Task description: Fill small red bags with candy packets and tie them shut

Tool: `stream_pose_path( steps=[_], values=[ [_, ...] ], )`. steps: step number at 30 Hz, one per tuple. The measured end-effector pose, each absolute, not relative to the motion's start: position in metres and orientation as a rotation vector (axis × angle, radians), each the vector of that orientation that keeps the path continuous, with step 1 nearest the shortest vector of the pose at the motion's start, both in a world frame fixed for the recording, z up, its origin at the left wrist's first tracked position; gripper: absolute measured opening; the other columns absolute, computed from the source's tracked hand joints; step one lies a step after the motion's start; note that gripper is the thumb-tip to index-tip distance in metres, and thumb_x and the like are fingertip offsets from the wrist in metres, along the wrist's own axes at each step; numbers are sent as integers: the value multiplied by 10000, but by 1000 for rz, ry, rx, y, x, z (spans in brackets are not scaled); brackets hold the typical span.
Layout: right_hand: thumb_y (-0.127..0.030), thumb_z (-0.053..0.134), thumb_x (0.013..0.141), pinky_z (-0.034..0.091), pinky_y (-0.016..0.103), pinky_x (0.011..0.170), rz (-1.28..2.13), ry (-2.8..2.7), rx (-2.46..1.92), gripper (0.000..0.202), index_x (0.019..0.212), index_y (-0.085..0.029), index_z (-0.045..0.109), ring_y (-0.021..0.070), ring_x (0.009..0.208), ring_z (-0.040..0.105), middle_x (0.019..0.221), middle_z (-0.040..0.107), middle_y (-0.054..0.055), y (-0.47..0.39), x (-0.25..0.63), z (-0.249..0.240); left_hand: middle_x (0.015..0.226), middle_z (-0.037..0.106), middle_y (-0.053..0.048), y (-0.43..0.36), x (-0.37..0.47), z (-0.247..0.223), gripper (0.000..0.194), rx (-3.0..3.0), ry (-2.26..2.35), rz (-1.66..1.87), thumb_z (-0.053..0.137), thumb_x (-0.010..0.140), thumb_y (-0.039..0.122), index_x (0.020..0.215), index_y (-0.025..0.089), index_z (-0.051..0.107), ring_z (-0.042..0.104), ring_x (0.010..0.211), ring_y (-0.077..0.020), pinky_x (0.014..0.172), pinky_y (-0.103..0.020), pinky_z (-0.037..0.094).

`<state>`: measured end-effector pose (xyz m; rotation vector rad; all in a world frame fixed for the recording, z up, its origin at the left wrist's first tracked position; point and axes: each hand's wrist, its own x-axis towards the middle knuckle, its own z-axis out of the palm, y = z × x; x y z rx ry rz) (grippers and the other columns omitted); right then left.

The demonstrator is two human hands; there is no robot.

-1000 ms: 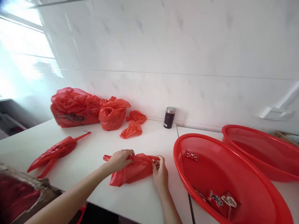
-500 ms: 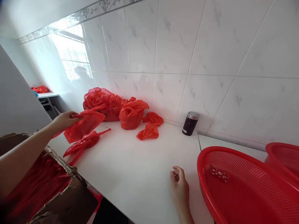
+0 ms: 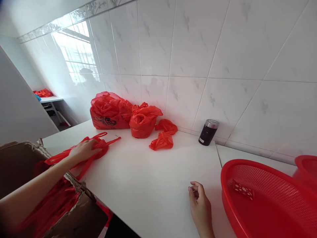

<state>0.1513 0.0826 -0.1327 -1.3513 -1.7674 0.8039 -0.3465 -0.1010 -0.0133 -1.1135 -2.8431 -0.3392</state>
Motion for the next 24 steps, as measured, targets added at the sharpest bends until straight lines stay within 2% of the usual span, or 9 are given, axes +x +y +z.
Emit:
stream_pose_path(
  steps=[2,3,6,9,14,17,20,22,24],
  values=[
    [-573,478,788,526,299,660,801,-1777,-1351,396,989,-248,579,217,800,652,929,690,59,83,152,-134,1245,580,-157,-94,-336,-24,629,-1149,-2866,-221,655,742,519,1249,163,543,512,1131,-387,841,-436,428],
    [-571,481,788,526,298,663,800,-1779,-1350,394,988,-247,581,215,800,652,934,691,59,84,152,-135,1233,586,-153,-92,-334,-27,578,-1145,-2879,-176,652,759,487,1231,167,556,519,1129,-377,837,-435,434],
    [-569,486,787,525,297,682,809,-1773,-1352,389,979,-244,584,213,814,652,951,694,59,84,152,-136,1160,611,-104,-93,-344,-20,392,-1080,-2913,-95,535,878,429,1171,173,581,579,1040,-278,840,-428,459],
    [-566,480,796,524,301,698,841,-1769,-1353,385,979,-243,580,214,825,653,950,692,60,83,151,-135,1122,612,-81,-104,-368,3,410,-938,-2950,-59,465,917,453,1197,170,560,599,968,-235,835,-431,474],
    [-546,466,816,520,292,678,854,-1764,-1319,366,981,-238,573,200,797,649,927,682,55,79,148,-131,1252,561,-136,-118,-386,31,420,-749,-2931,-58,277,957,252,1293,173,516,556,1066,-328,815,-439,441],
    [-533,455,831,516,288,662,842,-1768,-1304,352,979,-235,571,197,783,647,915,678,56,77,147,-129,1372,472,-142,-109,-368,29,466,-848,-2795,-83,224,953,219,1371,199,429,469,1169,-348,864,-465,414],
    [-533,447,840,517,287,666,849,-1773,-1302,352,983,-233,565,195,790,645,920,673,57,76,148,-128,1439,411,-106,-96,-344,14,445,-1035,-2700,-57,293,951,382,1340,265,476,374,1254,-365,939,-537,355],
    [-536,440,845,517,291,690,862,-1775,-1312,357,994,-234,557,197,818,642,939,669,58,76,148,-128,1527,276,-119,-93,-335,1,487,-1029,-2685,-45,338,926,480,1339,269,487,198,1345,-453,937,-666,280],
    [-544,433,849,514,299,720,878,-1781,-1326,364,1002,-235,549,200,847,638,964,663,59,76,149,-129,1567,169,-155,-96,-336,-9,530,-930,-2732,-64,373,913,485,1373,235,453,15,1360,-544,862,-776,227]
  ],
)
